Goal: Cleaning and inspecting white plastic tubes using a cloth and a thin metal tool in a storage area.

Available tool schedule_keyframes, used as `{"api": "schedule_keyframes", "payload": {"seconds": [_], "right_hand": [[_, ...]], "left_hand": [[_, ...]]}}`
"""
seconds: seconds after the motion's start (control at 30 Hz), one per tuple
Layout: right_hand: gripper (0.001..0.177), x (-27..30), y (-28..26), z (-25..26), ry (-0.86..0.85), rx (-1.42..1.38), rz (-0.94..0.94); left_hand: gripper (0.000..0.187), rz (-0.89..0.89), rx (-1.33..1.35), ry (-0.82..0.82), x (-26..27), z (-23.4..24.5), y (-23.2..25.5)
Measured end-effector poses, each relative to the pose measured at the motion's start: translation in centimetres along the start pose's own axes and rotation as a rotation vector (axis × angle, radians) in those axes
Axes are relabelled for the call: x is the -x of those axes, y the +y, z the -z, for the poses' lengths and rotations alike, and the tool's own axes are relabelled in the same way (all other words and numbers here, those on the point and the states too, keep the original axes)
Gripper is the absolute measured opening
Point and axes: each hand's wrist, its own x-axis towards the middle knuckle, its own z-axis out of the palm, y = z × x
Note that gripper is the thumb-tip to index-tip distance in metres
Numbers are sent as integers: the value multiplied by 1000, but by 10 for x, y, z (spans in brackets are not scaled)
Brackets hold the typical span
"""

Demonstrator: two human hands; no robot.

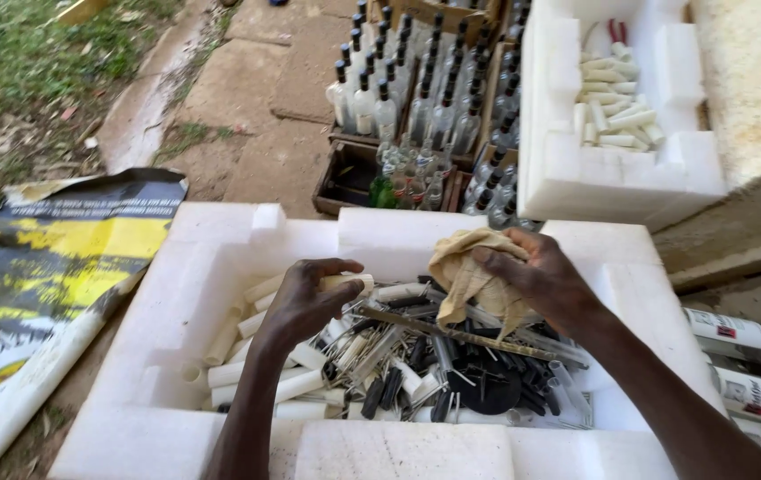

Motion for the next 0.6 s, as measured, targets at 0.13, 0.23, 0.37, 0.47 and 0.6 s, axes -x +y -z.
{"api": "schedule_keyframes", "payload": {"seconds": [0.13, 0.23, 0.37, 0.47, 0.6], "right_hand": [[36, 4, -13, -11, 52, -35, -11], [36, 9, -25, -13, 78, -69, -28], [36, -9, -6, 2, 123, -146, 22], [42, -20, 6, 9, 178, -144, 65], [57, 3, -18, -13, 117, -35, 101]], "left_hand": [[51, -18, 462, -120, -12, -27, 14], [48, 62, 711, -133, -25, -40, 37], [56, 60, 797, -239, -55, -56, 54], [57, 33, 830, -303, -85, -79, 43], [65, 49, 951, -305, -96, -112, 26]]}}
